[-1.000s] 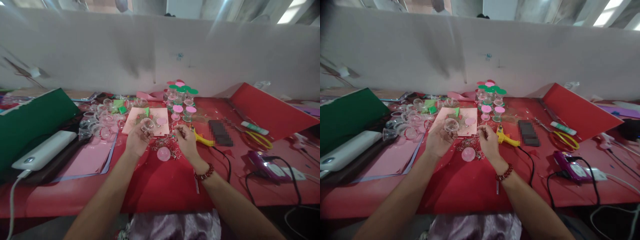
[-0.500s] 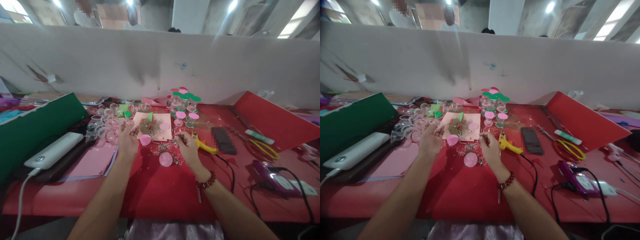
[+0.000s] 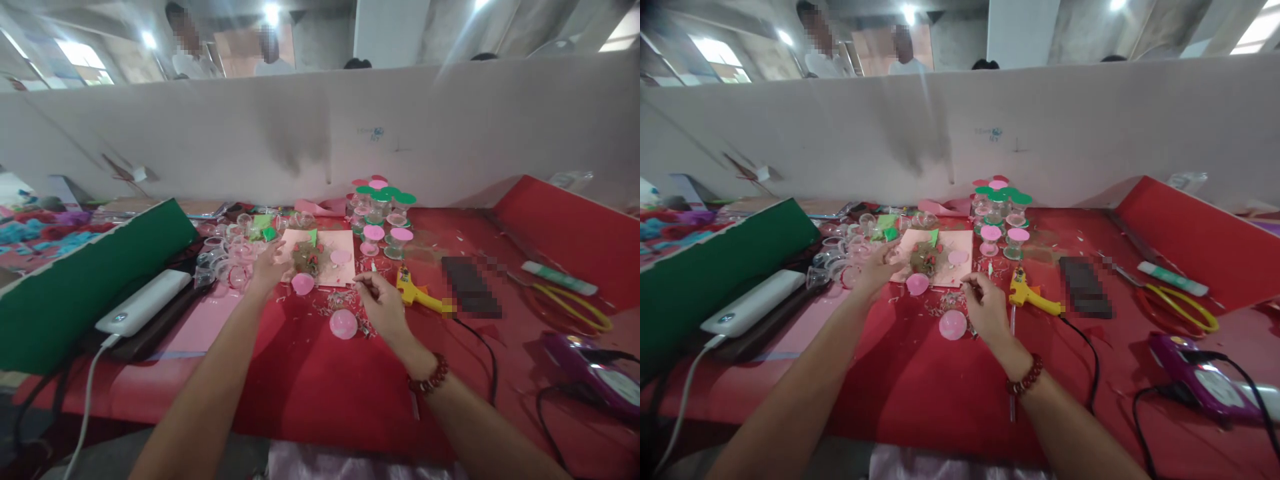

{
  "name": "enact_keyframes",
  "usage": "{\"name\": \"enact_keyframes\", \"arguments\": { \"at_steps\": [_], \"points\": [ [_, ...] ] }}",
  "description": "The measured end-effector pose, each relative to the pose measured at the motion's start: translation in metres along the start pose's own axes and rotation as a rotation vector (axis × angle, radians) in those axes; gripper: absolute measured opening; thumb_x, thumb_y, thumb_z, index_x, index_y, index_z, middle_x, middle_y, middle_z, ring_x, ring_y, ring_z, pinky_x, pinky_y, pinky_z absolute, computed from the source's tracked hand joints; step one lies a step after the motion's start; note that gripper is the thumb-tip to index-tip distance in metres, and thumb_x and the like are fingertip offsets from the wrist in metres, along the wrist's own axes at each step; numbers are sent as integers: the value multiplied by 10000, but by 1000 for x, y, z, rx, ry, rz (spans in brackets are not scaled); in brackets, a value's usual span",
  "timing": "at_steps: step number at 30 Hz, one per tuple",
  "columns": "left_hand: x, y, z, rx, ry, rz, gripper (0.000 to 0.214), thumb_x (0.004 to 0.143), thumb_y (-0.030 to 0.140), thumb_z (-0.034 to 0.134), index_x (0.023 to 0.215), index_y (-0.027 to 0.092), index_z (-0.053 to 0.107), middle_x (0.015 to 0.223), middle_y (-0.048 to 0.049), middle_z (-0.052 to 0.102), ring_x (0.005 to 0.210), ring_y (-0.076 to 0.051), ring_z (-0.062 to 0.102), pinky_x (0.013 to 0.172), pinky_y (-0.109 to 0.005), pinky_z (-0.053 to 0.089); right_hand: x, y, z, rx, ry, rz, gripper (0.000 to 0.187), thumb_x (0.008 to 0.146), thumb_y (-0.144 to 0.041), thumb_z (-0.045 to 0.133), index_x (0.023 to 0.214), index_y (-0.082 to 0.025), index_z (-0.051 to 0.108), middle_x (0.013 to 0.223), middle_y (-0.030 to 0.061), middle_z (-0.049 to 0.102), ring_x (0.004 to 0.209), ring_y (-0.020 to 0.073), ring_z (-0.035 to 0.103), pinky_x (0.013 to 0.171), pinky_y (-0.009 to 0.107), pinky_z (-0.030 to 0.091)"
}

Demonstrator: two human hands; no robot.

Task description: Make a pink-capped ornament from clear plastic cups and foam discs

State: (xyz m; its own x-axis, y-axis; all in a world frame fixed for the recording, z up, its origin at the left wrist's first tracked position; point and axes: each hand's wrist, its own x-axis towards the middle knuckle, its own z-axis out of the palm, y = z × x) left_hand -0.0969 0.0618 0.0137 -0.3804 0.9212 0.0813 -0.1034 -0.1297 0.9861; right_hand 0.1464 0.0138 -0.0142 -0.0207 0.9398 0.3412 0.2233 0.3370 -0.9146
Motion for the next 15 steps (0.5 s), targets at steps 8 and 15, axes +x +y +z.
{"name": "enact_keyframes", "arguments": {
  "at_steps": [8,15],
  "points": [
    [18,-6,1,704,-35,60,530,602,110,715,1125,183,675,1253,-79,661,1144,-253,592,990,-343,406,-3,-9,-1,-73,-30,-53,143,858,-244,524,912,-185,642,840,47,708,736,177,647,674,283,483],
    [23,-11,11,1066,-50,85,536,611,160,743,1144,180,692,1107,-117,731,1058,-314,655,926,-387,450,-3,-10,-1,-98,-37,-71,138,860,-223,516,913,-195,641,833,40,712,721,174,648,637,269,472]
  ]
}}
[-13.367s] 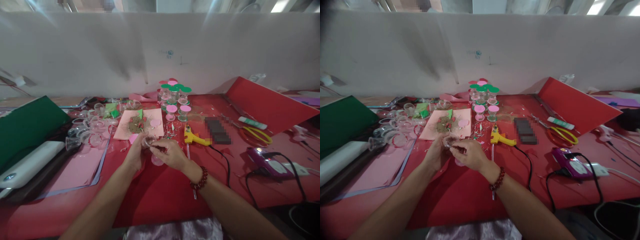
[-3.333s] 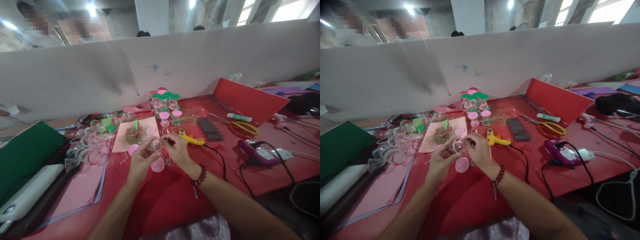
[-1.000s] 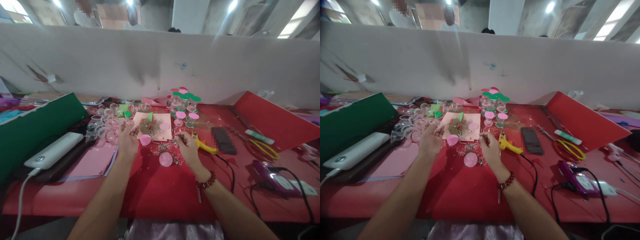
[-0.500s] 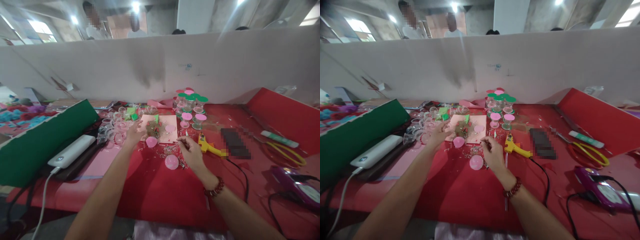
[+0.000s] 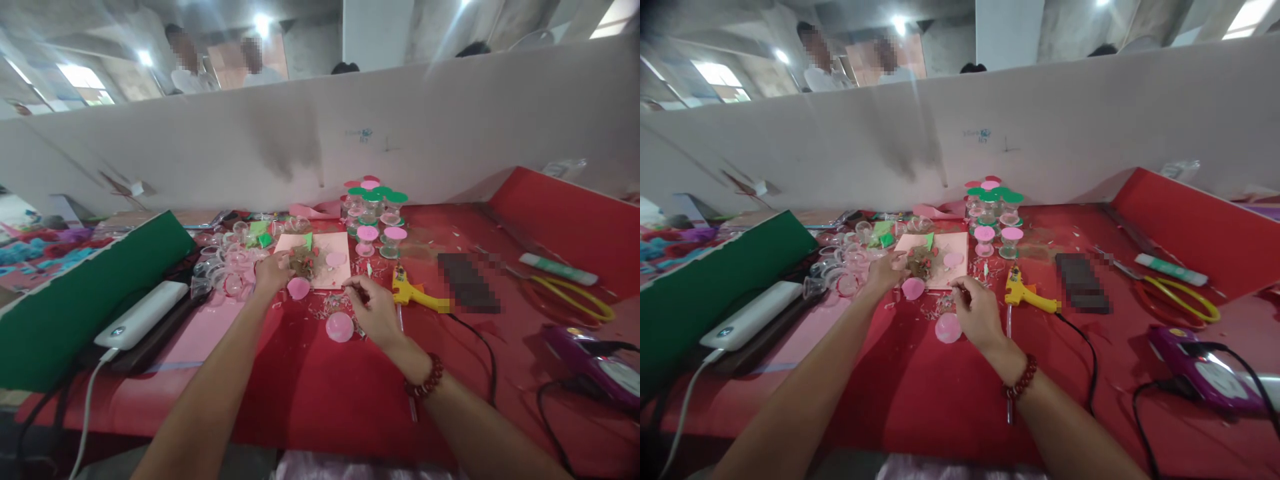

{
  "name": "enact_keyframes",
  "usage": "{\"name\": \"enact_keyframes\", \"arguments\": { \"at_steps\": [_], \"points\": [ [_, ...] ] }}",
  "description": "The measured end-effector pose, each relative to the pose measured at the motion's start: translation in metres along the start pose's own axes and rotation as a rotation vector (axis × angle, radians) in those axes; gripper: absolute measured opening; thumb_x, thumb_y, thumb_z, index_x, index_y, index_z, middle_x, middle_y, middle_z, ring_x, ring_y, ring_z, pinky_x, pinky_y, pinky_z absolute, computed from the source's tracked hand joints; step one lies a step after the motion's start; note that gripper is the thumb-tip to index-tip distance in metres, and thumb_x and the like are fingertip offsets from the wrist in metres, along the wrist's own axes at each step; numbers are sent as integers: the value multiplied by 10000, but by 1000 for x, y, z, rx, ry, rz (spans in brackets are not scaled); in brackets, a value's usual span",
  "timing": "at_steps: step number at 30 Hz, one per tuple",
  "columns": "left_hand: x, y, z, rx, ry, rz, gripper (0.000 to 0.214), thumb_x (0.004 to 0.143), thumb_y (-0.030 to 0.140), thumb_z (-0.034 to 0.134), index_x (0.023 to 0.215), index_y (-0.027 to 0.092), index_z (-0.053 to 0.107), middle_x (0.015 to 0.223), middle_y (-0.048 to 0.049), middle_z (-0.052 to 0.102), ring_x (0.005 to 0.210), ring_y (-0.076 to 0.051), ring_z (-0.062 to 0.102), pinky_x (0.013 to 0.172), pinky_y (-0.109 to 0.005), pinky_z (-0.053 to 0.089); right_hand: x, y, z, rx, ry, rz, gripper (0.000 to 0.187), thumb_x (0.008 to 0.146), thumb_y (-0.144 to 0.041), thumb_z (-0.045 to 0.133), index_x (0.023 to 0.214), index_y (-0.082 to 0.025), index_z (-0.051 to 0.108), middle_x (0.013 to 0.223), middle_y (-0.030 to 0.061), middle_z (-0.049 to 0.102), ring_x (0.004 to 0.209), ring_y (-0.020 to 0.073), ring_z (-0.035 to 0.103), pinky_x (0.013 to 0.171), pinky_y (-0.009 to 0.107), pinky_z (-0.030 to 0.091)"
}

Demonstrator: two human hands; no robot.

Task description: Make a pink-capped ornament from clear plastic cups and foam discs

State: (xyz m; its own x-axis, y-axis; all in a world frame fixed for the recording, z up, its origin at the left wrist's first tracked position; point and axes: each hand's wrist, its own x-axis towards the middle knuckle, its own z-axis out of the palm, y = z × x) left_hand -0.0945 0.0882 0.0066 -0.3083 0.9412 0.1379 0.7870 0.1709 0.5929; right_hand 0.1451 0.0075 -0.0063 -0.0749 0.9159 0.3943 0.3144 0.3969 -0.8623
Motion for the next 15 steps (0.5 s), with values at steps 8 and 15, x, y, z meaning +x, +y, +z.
{"name": "enact_keyframes", "arguments": {
  "at_steps": [8,15],
  "points": [
    [2,7,10,103,59,94,472,614,175,761,1082,220,720,1045,-89,751,1067,-318,652,1002,-421,403,0,-2,1,-41,-4,-64,141,865,-197,504,886,-191,643,793,33,707,706,166,645,628,259,462],
    [-23,16,0,-220,183,118,556,644,275,751,1188,208,652,1093,-82,700,1058,-266,618,949,-405,447,2,-3,-3,16,41,-47,126,864,-214,529,899,-188,647,817,35,707,701,159,637,632,256,466]
  ]
}}
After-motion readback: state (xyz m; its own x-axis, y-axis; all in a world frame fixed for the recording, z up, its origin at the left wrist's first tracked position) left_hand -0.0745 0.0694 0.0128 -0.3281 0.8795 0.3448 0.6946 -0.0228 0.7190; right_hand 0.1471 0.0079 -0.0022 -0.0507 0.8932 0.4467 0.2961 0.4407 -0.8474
